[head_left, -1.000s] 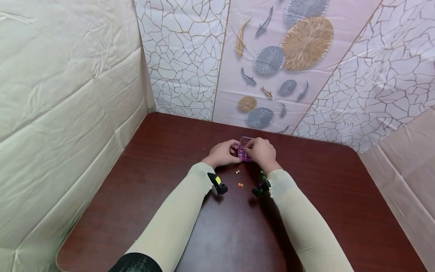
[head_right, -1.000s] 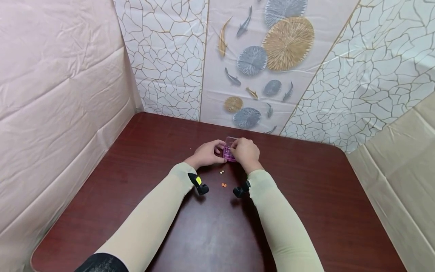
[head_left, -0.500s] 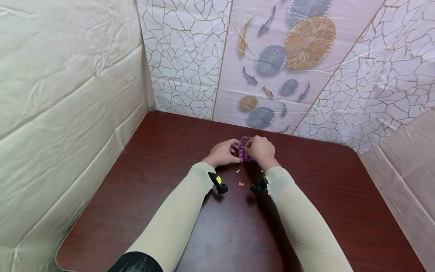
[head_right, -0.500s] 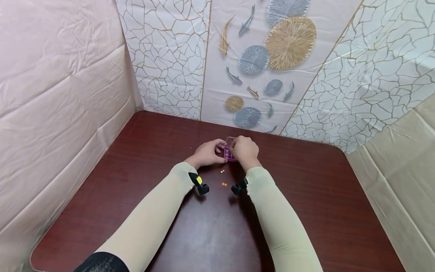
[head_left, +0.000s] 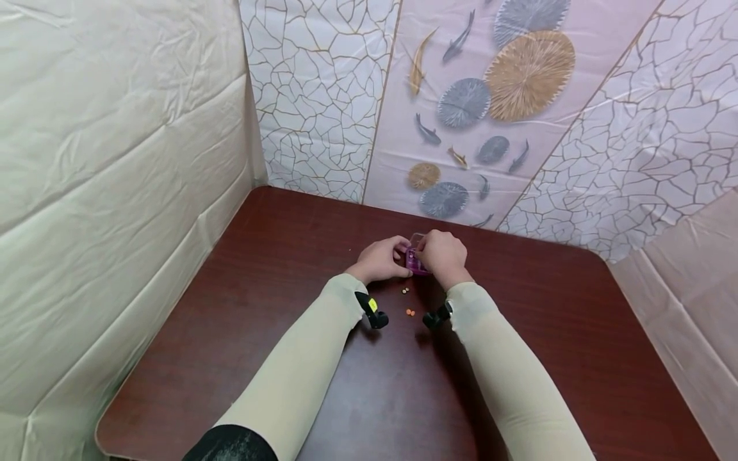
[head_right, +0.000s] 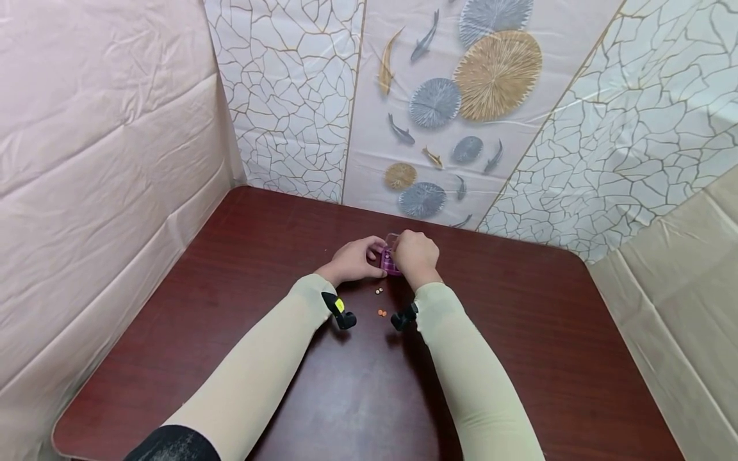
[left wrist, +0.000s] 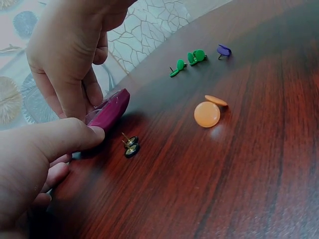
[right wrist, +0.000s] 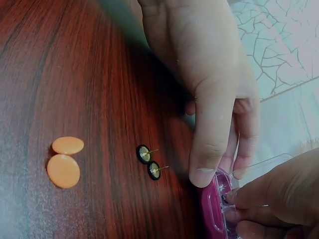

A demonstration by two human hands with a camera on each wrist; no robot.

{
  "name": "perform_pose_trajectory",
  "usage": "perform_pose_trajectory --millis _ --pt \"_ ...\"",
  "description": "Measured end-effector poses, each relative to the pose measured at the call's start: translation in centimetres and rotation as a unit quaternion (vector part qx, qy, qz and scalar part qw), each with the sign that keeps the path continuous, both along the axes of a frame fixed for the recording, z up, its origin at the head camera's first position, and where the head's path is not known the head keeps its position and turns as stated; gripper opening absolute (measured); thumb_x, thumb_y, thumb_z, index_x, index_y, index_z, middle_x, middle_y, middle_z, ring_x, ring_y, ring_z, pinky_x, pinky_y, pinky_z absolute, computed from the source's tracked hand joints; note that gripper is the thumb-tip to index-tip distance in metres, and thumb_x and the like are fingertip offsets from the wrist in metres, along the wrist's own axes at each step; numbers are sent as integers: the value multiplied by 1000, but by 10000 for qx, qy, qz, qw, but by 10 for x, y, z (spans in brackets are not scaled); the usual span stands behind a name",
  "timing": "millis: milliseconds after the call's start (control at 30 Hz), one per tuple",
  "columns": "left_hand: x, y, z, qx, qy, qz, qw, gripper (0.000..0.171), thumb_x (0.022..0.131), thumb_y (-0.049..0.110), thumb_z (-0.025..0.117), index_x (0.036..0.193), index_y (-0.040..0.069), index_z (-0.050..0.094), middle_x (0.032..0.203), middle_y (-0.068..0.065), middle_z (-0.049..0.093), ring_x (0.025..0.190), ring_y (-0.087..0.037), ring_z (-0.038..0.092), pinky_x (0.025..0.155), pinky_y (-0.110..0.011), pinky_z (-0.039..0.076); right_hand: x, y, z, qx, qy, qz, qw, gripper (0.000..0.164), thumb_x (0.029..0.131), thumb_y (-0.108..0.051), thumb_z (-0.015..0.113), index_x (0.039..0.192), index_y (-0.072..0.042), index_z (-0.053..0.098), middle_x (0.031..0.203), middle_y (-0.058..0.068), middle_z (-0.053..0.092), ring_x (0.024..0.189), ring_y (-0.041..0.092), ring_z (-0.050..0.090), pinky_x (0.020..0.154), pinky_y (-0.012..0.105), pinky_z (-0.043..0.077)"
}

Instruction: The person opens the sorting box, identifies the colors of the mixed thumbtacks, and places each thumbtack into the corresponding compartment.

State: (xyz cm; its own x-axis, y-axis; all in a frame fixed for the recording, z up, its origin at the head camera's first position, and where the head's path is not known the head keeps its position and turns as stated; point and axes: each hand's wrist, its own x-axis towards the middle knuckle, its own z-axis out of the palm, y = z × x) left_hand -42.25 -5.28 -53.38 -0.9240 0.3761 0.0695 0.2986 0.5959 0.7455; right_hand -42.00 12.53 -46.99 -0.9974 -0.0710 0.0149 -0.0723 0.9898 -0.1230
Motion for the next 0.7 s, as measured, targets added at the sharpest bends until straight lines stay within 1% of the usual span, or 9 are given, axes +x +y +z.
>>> perform_pose_trajectory --millis 200,333,433,567,700 --pt "2 1 1 -24 54 2 10000 69 89 39 93 148 24 62 134 7 69 115 -9 64 98 -34 53 3 0 -1 -65 45 15 10000 13 101 -29 78 96 -21 87 97 5 80 82 30 71 68 49 60" --pt "2 2 0 -8 72 32 10000 69 88 39 94 148 24 62 134 7 69 114 -9 64 98 -35 52 5 1 -2 -143 212 95 9996 14 101 -27 78 91 -20 85 89 4 78 77 28 70 66 48 59" --pt "2 2 -1 -9 76 46 10000 69 88 39 94 147 24 62 133 7 69 115 -9 64 98 -35 52 6 4 -5 -171 357 215 9990 15 100 -27 79 90 -20 85 88 4 78 77 28 70 67 50 59" --pt "0 3 -4 -44 89 44 9999 70 87 40 94 147 25 62 133 9 69 114 -7 64 98 -34 52 6 11 -11 -293 471 375 9978 14 102 -29 79 97 -18 86 92 6 80 80 30 72 71 52 60" --pt "-1 3 -3 -42 109 28 9999 69 87 39 94 147 26 62 133 9 69 115 -6 64 98 -34 51 5 18 -15 -604 521 431 9959 17 103 -32 79 106 -17 86 100 7 81 85 32 73 73 53 59"
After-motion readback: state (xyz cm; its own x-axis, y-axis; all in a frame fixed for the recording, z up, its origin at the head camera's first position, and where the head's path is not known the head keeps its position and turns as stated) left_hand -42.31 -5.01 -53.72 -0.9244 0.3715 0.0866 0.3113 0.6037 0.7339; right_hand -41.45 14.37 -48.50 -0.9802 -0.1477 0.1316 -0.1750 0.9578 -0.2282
